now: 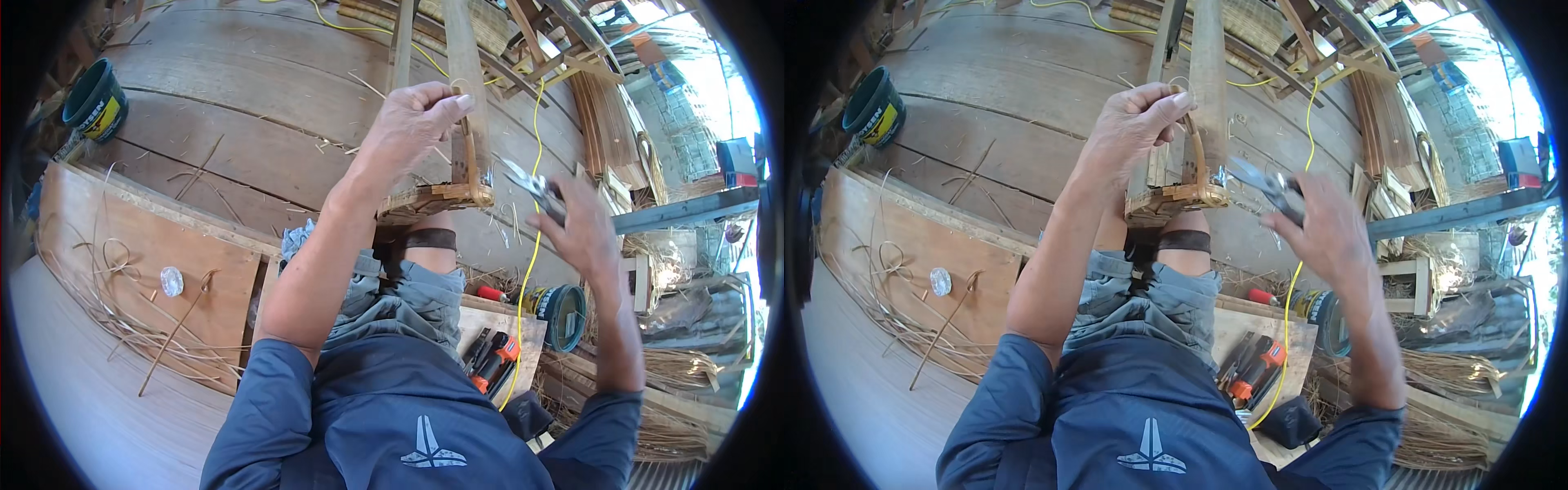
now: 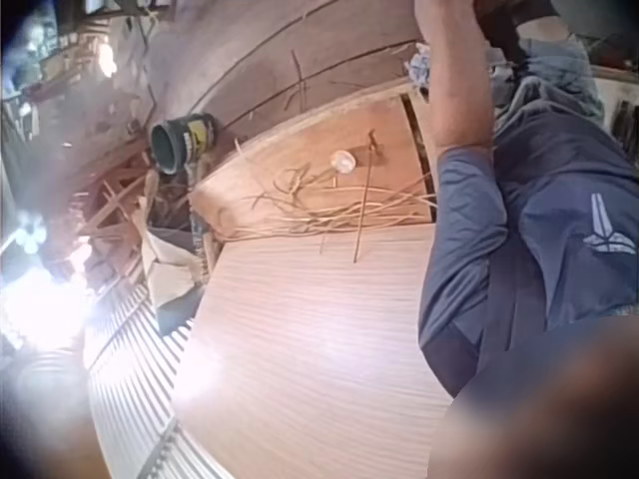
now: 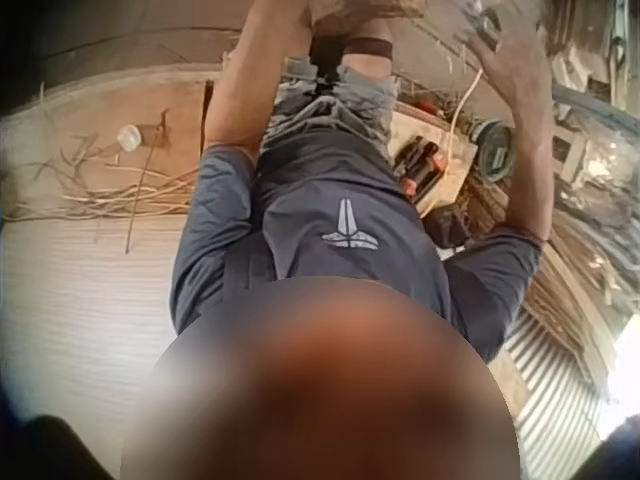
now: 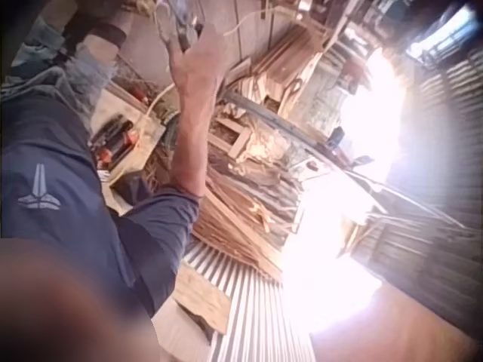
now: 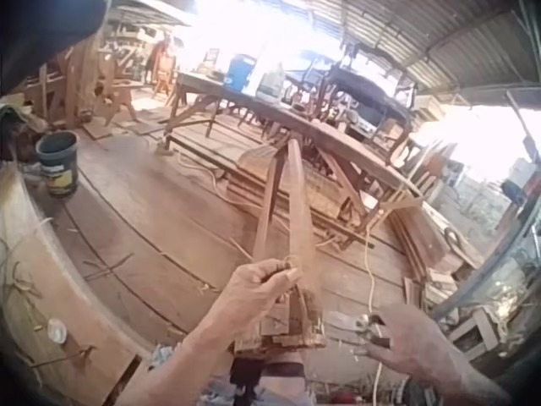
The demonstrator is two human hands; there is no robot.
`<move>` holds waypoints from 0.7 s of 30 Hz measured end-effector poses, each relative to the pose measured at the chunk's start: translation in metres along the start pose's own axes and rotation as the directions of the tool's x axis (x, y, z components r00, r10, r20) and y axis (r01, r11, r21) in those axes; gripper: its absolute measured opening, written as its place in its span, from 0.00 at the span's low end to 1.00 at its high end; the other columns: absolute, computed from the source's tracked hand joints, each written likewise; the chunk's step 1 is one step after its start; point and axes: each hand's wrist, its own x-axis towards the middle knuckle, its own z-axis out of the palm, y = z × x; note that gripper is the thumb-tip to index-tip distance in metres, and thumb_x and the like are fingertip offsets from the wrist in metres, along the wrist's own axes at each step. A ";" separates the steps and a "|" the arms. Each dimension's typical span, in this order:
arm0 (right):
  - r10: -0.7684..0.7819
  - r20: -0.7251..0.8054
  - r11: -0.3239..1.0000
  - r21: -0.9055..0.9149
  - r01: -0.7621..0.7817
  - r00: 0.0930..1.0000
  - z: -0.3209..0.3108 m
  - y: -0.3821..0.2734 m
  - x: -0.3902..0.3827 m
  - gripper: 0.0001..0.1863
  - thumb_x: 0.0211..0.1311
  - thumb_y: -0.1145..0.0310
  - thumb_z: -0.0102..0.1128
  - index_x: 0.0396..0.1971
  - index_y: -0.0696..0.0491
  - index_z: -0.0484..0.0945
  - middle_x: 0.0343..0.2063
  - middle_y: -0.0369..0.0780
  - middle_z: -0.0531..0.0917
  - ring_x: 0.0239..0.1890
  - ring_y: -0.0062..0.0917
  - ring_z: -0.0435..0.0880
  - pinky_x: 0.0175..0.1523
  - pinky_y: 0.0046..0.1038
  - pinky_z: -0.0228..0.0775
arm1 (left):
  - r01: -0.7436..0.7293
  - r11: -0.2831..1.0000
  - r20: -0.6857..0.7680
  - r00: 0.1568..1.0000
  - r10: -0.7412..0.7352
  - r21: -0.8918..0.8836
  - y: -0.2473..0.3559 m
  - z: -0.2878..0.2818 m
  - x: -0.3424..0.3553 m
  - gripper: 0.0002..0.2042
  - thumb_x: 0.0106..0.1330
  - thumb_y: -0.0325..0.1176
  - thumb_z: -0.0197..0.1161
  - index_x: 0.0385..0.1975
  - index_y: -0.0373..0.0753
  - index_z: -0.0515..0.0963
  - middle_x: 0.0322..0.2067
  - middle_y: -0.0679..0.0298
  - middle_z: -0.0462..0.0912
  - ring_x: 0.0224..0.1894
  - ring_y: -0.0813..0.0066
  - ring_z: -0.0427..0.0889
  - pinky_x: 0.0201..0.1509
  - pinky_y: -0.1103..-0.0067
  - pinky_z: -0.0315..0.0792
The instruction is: Repairing and reinforcing a bamboo chair frame using rattan strips, wood glue, and a staple gun.
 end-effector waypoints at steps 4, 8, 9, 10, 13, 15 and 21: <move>-0.045 0.130 0.945 -0.317 0.085 0.991 -0.014 -0.021 0.039 0.28 0.50 0.46 0.61 0.39 0.56 0.72 0.31 0.46 0.76 0.39 0.41 0.76 0.43 0.38 0.67 | 0.018 0.999 0.002 1.000 -0.018 -0.040 0.000 -0.003 0.000 0.11 0.60 0.38 0.61 0.29 0.36 0.79 0.21 0.74 0.72 0.25 0.90 0.68 0.28 0.89 0.63; -0.111 0.137 0.849 -0.503 0.165 0.984 -0.016 -0.034 0.049 0.26 0.49 0.42 0.59 0.32 0.52 0.73 0.22 0.41 0.75 0.32 0.35 0.78 0.38 0.35 0.69 | -0.050 0.993 -0.021 0.998 0.053 0.108 0.001 -0.007 0.002 0.11 0.61 0.38 0.60 0.26 0.35 0.79 0.18 0.74 0.71 0.23 0.90 0.67 0.27 0.89 0.63; -0.195 0.154 0.854 -0.460 0.245 0.969 -0.017 -0.031 0.052 0.23 0.52 0.46 0.58 0.38 0.50 0.75 0.23 0.42 0.78 0.30 0.33 0.81 0.34 0.33 0.71 | -0.050 0.990 -0.081 0.995 0.061 0.133 0.000 -0.008 0.001 0.11 0.61 0.38 0.59 0.26 0.35 0.79 0.18 0.75 0.71 0.22 0.90 0.67 0.27 0.89 0.62; -0.231 0.098 0.860 -0.445 0.250 0.968 -0.016 -0.025 0.055 0.22 0.52 0.48 0.60 0.36 0.51 0.76 0.21 0.43 0.77 0.28 0.35 0.80 0.33 0.33 0.70 | -0.054 0.985 -0.149 0.986 0.078 0.163 0.000 -0.008 0.004 0.12 0.62 0.38 0.59 0.25 0.35 0.78 0.18 0.75 0.71 0.22 0.89 0.66 0.26 0.89 0.62; -0.028 -0.007 0.994 -0.110 0.027 1.000 -0.006 -0.011 0.061 0.18 0.54 0.53 0.60 0.32 0.54 0.76 0.21 0.45 0.77 0.27 0.41 0.77 0.33 0.35 0.67 | 0.041 0.975 -0.199 0.980 0.003 0.217 0.001 -0.031 0.028 0.17 0.59 0.38 0.59 0.45 0.38 0.71 0.45 0.49 0.73 0.42 0.65 0.73 0.46 0.72 0.67; 0.019 -0.145 0.995 0.102 -0.004 0.989 0.017 0.025 0.040 0.22 0.60 0.54 0.54 0.41 0.60 0.74 0.30 0.47 0.80 0.31 0.36 0.78 0.36 0.35 0.66 | -0.204 0.814 -0.512 0.688 0.515 0.545 -0.045 -0.037 0.031 0.12 0.61 0.37 0.56 0.29 0.33 0.75 0.21 0.56 0.75 0.24 0.65 0.76 0.28 0.72 0.68; 0.585 0.405 0.624 0.329 -0.709 0.703 0.205 0.096 -0.106 0.28 0.64 0.46 0.42 0.37 0.60 0.75 0.23 0.45 0.76 0.26 0.30 0.74 0.33 0.31 0.64 | 0.141 0.745 -0.556 0.757 0.343 0.652 -0.056 -0.141 -0.137 0.17 0.66 0.39 0.52 0.25 0.29 0.75 0.23 0.62 0.76 0.29 0.73 0.75 0.36 0.79 0.68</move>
